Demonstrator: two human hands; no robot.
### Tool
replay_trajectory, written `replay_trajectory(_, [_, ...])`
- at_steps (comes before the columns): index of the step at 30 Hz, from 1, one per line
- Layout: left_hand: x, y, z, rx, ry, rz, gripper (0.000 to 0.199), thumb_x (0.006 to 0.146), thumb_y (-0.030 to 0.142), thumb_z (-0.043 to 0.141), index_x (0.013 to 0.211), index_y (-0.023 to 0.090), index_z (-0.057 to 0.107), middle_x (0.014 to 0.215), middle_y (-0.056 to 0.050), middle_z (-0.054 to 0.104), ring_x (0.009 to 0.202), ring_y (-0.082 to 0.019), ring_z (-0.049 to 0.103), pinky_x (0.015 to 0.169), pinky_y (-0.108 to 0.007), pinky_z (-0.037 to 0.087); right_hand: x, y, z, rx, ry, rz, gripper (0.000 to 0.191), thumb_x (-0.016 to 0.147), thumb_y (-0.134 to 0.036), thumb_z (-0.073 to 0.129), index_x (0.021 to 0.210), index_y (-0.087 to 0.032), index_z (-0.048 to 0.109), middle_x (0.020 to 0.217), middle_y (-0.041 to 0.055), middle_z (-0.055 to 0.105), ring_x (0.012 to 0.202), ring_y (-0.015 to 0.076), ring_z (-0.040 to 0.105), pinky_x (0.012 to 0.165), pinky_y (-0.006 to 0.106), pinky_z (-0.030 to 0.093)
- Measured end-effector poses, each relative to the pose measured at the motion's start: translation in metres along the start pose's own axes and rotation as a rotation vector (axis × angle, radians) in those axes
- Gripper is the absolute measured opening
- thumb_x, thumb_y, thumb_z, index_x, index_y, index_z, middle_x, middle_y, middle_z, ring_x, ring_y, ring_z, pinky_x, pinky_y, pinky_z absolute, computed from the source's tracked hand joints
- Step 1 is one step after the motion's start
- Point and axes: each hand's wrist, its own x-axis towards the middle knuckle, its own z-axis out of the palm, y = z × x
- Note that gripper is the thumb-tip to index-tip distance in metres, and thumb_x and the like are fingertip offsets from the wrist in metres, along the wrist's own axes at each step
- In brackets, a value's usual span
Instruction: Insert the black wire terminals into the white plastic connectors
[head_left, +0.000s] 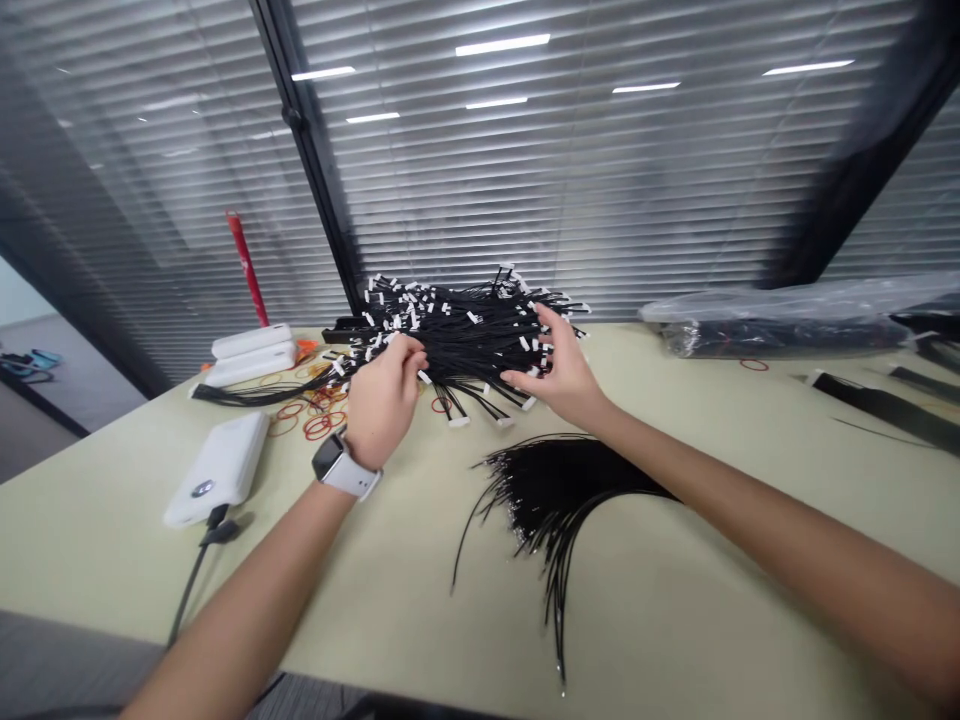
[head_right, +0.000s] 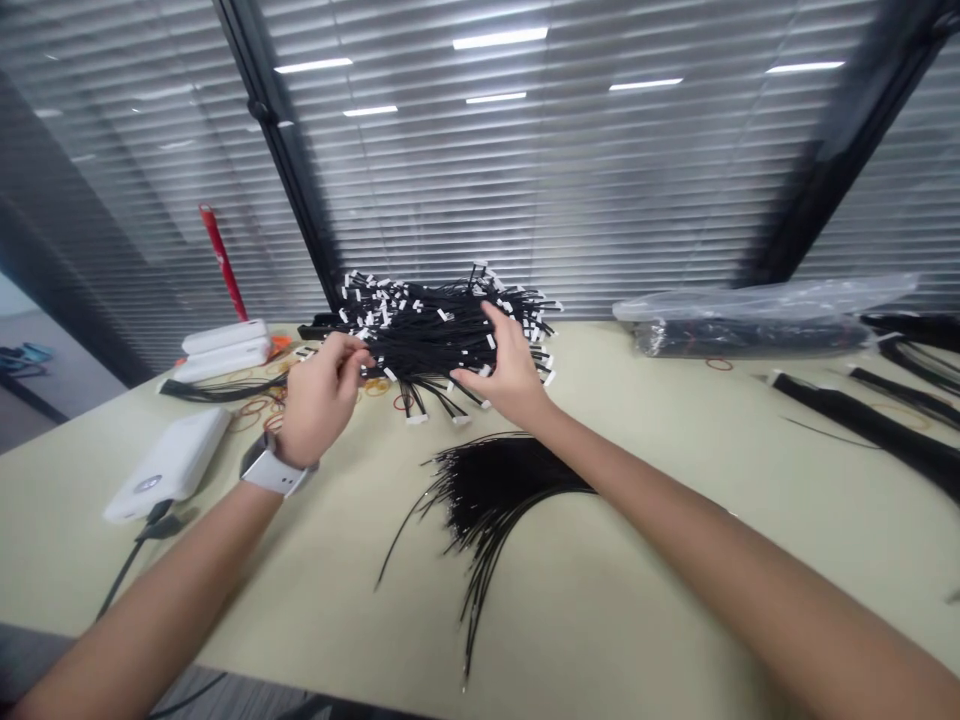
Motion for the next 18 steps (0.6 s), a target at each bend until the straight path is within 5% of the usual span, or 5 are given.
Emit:
replay_trajectory(3, [-0.006, 0.011, 0.01, -0.124, -0.134, 0.059, 0.012, 0.093, 0.02, 0.036, 0.098, 0.019, 0.047, 0.079, 0.0, 0.066, 0.059, -0.01, 0.06, 0.059, -0.021, 0.044, -0.002, -0.002, -0.026, -0.073, -0.134, -0.101, 0.029, 0.085, -0.039, 0.047, 0.103, -0.021, 0.059, 0.092, 0.0054, 0.063, 0.082, 0.0192, 0.057, 0.071, 0.031, 0.042])
replay_trajectory(5, [-0.011, 0.015, 0.02, -0.166, -0.223, 0.104, 0.013, 0.091, 0.02, 0.038, 0.101, 0.019, 0.047, 0.082, -0.001, 0.064, 0.066, -0.012, 0.061, 0.063, -0.023, 0.046, -0.006, 0.004, -0.041, -0.125, -0.187, -0.113, 0.026, 0.087, -0.036, 0.041, 0.081, -0.019, 0.06, 0.073, 0.0025, 0.061, 0.068, 0.0165, 0.055, 0.066, 0.029, 0.039])
replay_trajectory(10, [-0.026, 0.011, 0.042, -0.166, -0.431, 0.184, 0.032, 0.078, 0.025, 0.058, 0.108, 0.017, 0.052, 0.101, -0.009, 0.056, 0.096, -0.024, 0.054, 0.084, -0.038, 0.044, -0.027, 0.036, -0.075, -0.207, -0.294, -0.092, 0.027, 0.089, -0.038, 0.038, 0.076, -0.021, 0.056, 0.067, 0.0006, 0.059, 0.061, 0.0145, 0.053, 0.061, 0.025, 0.039])
replay_trajectory(18, [-0.028, 0.015, 0.03, -0.205, -0.704, 0.236, 0.035, 0.076, 0.037, 0.058, 0.108, 0.021, 0.056, 0.093, -0.006, 0.059, 0.082, -0.022, 0.059, 0.074, -0.035, 0.047, -0.06, 0.113, -0.106, -0.369, -0.317, 0.044, 0.038, 0.084, -0.051, 0.038, 0.084, -0.02, 0.061, 0.08, 0.0096, 0.063, 0.072, 0.0232, 0.059, 0.069, 0.037, 0.044])
